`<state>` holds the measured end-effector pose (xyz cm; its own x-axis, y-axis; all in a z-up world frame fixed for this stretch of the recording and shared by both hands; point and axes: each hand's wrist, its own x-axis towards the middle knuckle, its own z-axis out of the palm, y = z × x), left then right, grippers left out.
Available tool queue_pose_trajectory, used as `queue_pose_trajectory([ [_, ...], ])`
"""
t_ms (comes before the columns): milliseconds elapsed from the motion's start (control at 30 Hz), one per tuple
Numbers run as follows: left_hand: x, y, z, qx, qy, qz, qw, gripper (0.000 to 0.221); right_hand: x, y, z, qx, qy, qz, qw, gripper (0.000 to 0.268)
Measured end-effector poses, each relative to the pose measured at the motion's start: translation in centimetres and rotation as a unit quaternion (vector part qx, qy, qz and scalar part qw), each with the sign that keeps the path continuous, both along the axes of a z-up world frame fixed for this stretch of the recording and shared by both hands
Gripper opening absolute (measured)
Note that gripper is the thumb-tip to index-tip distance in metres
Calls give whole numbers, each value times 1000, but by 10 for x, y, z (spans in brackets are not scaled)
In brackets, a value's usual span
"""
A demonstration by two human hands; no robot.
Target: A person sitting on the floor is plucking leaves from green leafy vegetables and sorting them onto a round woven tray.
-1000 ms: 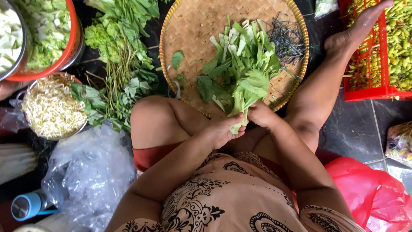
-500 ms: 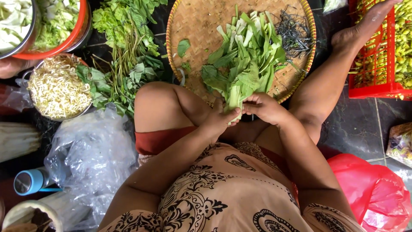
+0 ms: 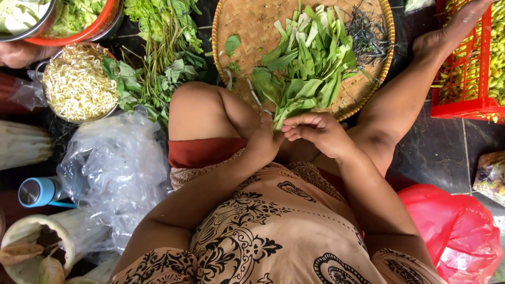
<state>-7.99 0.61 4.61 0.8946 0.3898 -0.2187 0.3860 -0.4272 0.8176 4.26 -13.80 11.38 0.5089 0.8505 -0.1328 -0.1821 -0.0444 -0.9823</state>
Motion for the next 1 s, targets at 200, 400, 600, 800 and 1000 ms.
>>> queue_pose_trajectory([
  [200, -9, 14, -21, -63, -10, -16, 998, 47, -9, 3, 18, -19, -120, 103, 987, 46],
  [400, -19, 28, 16, -296, -67, 26, 953, 29, -7, 8, 18, -15, -149, 100, 984, 45],
  [600, -35, 29, 25, -269, -61, 42, 960, 37, -25, 24, 19, 1, -331, 26, 943, 13],
  [800, -40, 28, 3, -98, 0, -28, 995, 43, -48, 52, -16, -15, -509, -47, 860, 9],
  [1000, -50, 22, -15, 22, 19, -39, 999, 49, -54, 76, -3, -178, -443, 49, 877, 31],
])
